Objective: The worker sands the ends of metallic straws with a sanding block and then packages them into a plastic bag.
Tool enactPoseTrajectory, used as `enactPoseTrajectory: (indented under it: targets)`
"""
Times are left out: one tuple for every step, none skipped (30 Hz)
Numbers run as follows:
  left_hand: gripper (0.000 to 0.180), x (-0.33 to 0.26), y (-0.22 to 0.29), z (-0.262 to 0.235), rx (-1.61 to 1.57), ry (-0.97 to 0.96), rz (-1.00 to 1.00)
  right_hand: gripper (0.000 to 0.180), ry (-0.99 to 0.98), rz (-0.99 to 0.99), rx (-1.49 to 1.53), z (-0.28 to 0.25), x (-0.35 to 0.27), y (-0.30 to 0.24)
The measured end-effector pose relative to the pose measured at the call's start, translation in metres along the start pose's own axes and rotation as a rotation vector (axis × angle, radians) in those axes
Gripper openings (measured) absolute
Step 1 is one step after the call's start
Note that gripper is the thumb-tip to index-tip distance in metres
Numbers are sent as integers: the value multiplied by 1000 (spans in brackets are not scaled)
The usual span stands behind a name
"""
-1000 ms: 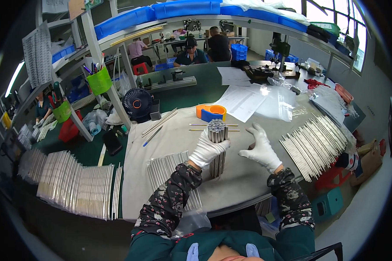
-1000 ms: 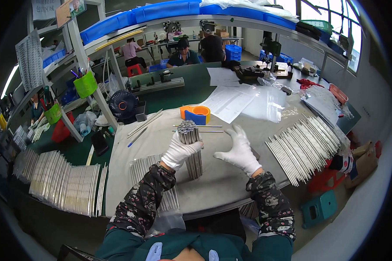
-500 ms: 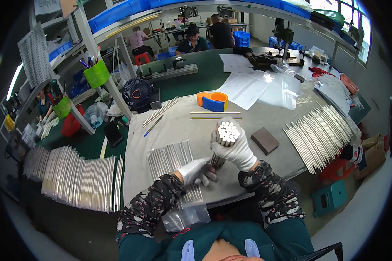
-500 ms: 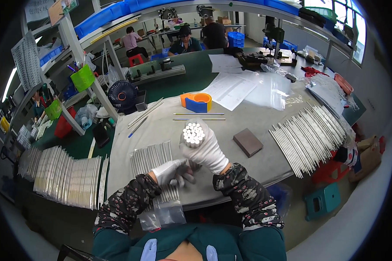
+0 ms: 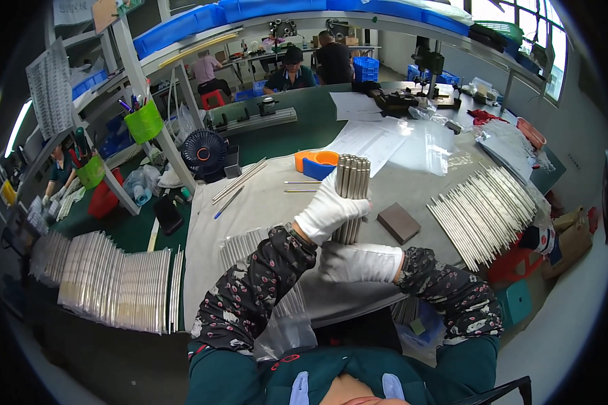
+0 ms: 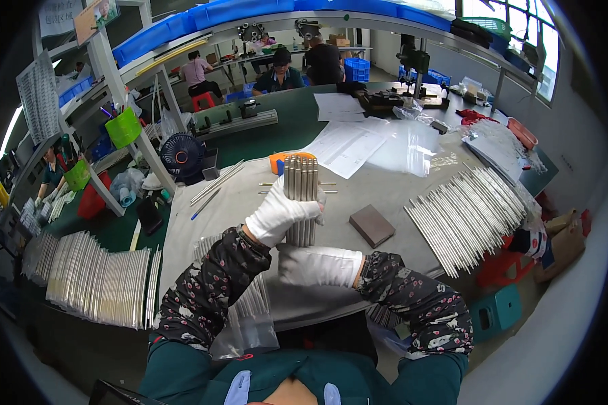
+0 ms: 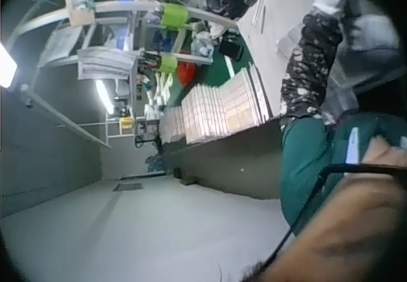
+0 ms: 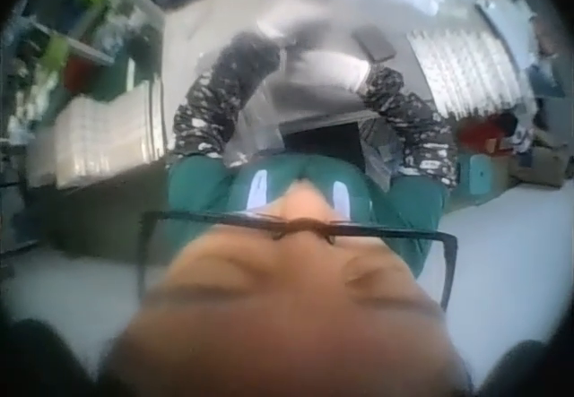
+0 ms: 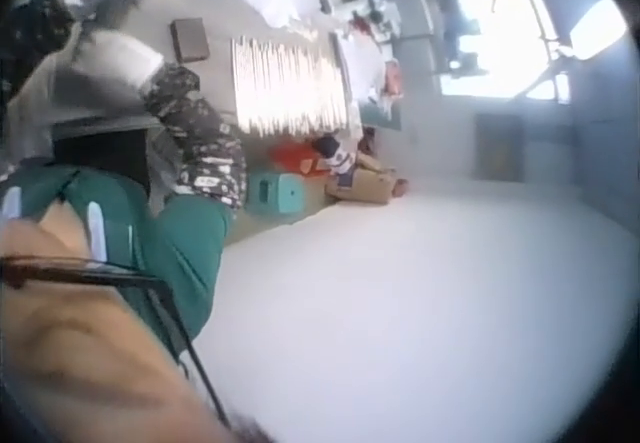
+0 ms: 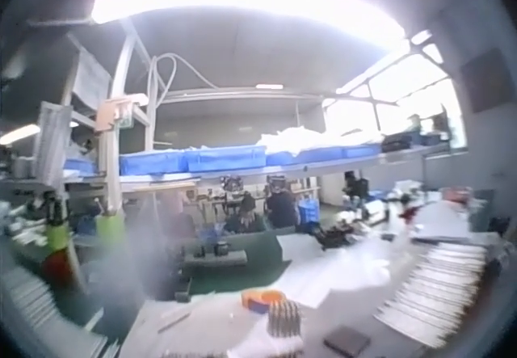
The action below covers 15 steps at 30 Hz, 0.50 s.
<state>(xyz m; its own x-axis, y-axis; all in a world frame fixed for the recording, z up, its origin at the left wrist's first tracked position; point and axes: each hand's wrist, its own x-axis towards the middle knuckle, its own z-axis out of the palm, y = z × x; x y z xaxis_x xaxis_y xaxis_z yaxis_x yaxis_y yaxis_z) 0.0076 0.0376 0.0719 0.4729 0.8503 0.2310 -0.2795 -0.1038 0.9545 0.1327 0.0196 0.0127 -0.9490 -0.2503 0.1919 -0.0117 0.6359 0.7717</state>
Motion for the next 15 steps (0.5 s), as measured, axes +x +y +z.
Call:
enactPoseTrajectory:
  targets:
    - [30, 1, -2, 5, 87, 37, 97, 11, 62, 30, -193, 10, -12, 3]
    - [33, 1, -14, 0, 161, 51, 141, 11, 61, 26, -203, 15, -19, 3]
    - [37, 1, -24, -3, 305, 93, 167, 13, 55, 111, -130, 16, -27, 0]
    - [38, 2, -41, -8, 366, 126, 217, 16, 49, 196, -56, 16, -32, -2]
    - [39, 1, -56, -10, 427, 168, 262, 16, -56, 238, 156, -1, -30, -1]
    - [38, -2, -61, -6, 336, 170, 274, 16, -92, 269, 319, -5, -32, -6]
    - [38, -1, -62, -7, 335, 167, 278, 17, -128, 300, 483, -7, -34, -8]
    - [37, -2, -61, -11, 288, 165, 233, 22, 10, 319, 397, -14, -35, -5]
    - [37, -2, -62, -11, 232, 156, 186, 22, 8, 319, 399, -14, -47, -3]
    - [37, -2, -62, -11, 206, 160, 205, 27, 24, 536, 367, -13, -61, -1]
    - [37, -1, -62, -12, 205, 162, 203, 32, 41, 754, 332, -12, -71, 0]
    - [37, -1, -61, -13, 233, 183, 215, 40, 7, 986, 251, -13, -75, -1]
    - [37, -1, -60, -14, 261, 206, 227, 48, -28, 1216, 164, -14, -78, -3]
    - [37, 0, -60, -12, 262, 202, 229, 59, -190, 1389, 107, -2, -91, -10]
    - [37, 0, -60, -12, 272, 209, 226, 59, -192, 1390, 101, 7, -101, -19]
